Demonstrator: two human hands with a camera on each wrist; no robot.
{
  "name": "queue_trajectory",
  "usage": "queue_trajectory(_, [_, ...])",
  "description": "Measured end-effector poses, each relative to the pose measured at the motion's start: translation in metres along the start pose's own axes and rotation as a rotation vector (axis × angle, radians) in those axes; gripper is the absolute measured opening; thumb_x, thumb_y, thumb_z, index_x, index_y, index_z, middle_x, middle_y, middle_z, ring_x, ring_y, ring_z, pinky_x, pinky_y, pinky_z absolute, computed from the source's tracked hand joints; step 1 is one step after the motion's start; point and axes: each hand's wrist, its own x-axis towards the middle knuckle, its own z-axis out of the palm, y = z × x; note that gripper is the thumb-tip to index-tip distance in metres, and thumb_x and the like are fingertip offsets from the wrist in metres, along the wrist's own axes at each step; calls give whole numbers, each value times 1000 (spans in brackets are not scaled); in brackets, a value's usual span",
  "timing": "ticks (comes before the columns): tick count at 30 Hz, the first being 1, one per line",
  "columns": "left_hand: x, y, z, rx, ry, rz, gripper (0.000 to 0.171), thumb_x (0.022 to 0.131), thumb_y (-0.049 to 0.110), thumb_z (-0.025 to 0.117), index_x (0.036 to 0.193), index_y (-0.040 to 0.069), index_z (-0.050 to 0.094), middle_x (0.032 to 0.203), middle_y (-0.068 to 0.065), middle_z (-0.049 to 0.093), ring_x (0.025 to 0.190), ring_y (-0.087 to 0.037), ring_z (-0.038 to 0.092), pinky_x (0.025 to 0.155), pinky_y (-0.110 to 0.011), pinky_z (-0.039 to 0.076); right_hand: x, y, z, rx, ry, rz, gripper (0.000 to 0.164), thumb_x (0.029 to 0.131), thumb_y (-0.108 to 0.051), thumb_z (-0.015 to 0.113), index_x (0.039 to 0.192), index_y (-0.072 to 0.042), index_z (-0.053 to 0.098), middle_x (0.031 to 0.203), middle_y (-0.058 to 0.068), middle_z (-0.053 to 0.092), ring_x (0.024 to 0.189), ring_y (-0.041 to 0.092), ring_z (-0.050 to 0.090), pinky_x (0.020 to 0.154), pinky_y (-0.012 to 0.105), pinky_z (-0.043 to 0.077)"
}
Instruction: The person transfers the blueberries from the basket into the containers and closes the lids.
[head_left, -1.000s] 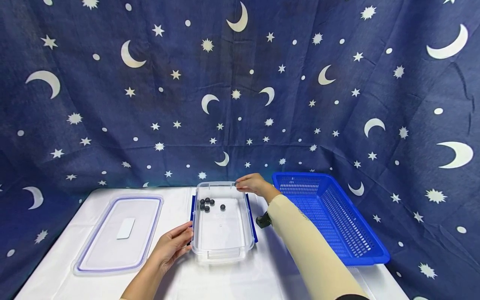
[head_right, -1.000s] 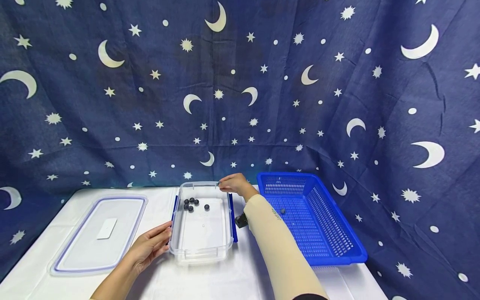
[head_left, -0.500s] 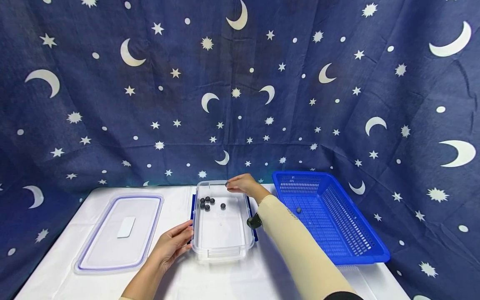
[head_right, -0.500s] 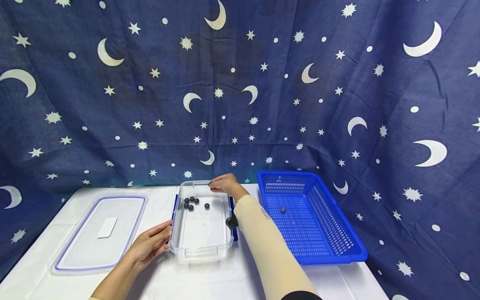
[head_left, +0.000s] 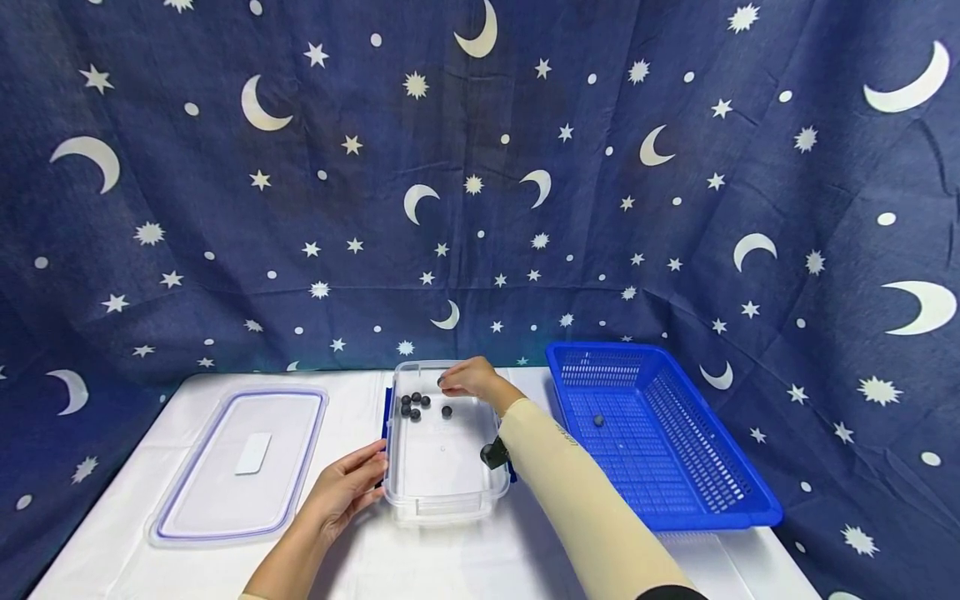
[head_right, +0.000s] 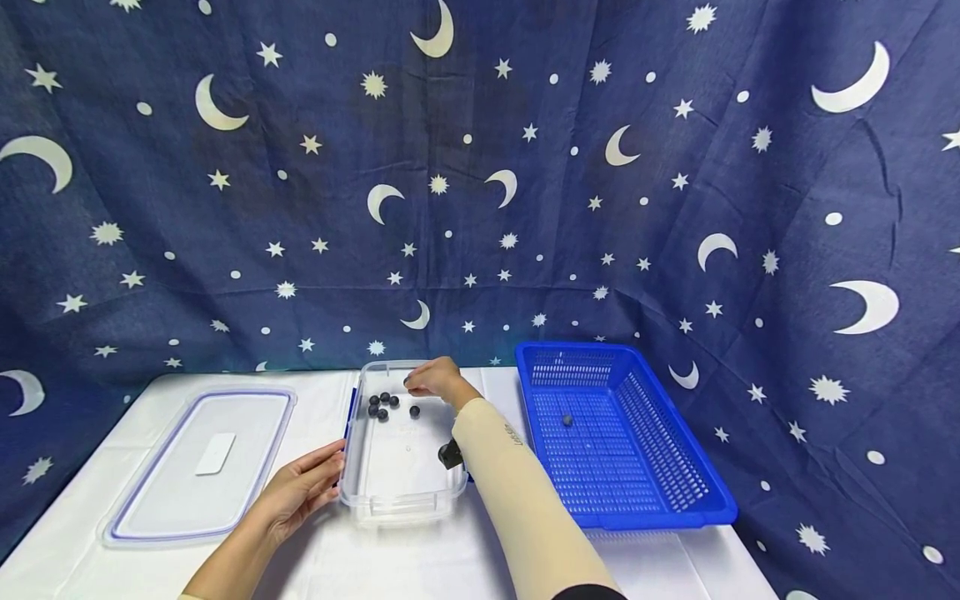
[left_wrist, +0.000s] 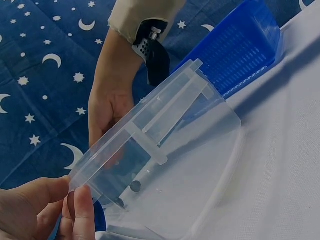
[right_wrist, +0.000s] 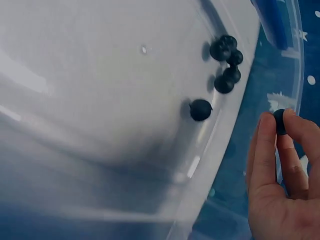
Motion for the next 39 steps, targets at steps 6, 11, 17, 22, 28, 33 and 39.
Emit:
queue_trajectory(6, [0, -1, -1, 5, -7, -4, 52, 93, 3, 65, 142, -1, 49, 98, 6, 67, 86, -6, 67, 71, -19, 60, -4, 7, 11, -62, -7, 26, 26, 86, 9, 68, 111, 14, 68, 106, 24, 71, 86, 23, 73, 85, 32, 61])
queue_trajectory(11, [0, -2, 0, 2, -3, -1, 51, 93, 3, 64, 142, -2, 49, 98, 5, 67, 85, -6, 66, 70, -19, 60, -2, 16, 16, -50, 0, 27, 26, 84, 10, 69, 110, 15, 68, 104, 26, 71, 86, 26, 73, 83, 33, 61])
queue_trajectory(17, [0, -1, 0, 1, 3, 4, 52, 93, 2, 64, 142, -2, 48, 99, 5, 68, 85, -6, 66, 70, -19, 60, 0, 24, 18, -48, 4, 30, 25, 84, 11, 69, 108, 16, 67, 101, 25, 71, 78, 20, 72, 83, 34, 61])
queue_trajectory(22, [1, 0, 0, -3, 0, -1, 53, 92, 2, 65, 142, -1, 49, 97, 7, 68, 84, -6, 67, 69, -18, 60, -2, 10, 8, -42, -18, 10, 28, 86, 9, 67, 113, 16, 65, 109, 26, 69, 83, 20, 72, 82, 31, 61])
queue_trajectory(28, [1, 0, 0, 1, -1, -4, 51, 93, 3, 64, 142, 0, 49, 98, 7, 68, 85, -5, 67, 70, -18, 60, -1, -19, -35, 37, -35, -39, 33, 90, 8, 63, 120, 18, 60, 112, 26, 68, 82, 17, 69, 87, 31, 60])
queue_trajectory(33, [0, 0, -1, 7, -4, -8, 53, 93, 4, 65, 143, 0, 48, 103, 6, 66, 87, -5, 66, 72, -18, 60, -9, -30, -101, 57, 32, -103, 36, 91, 8, 61, 124, 21, 54, 86, 6, 68, 75, 10, 66, 92, 35, 58])
queue_trajectory(39, [0, 0, -3, -5, -13, -14, 52, 93, 5, 66, 142, 2, 49, 104, 7, 67, 88, -4, 66, 74, -19, 60, -38, -9, -184, -75, 189, -113, 37, 91, 5, 62, 123, 22, 54, 86, 4, 67, 74, 8, 66, 88, 32, 60])
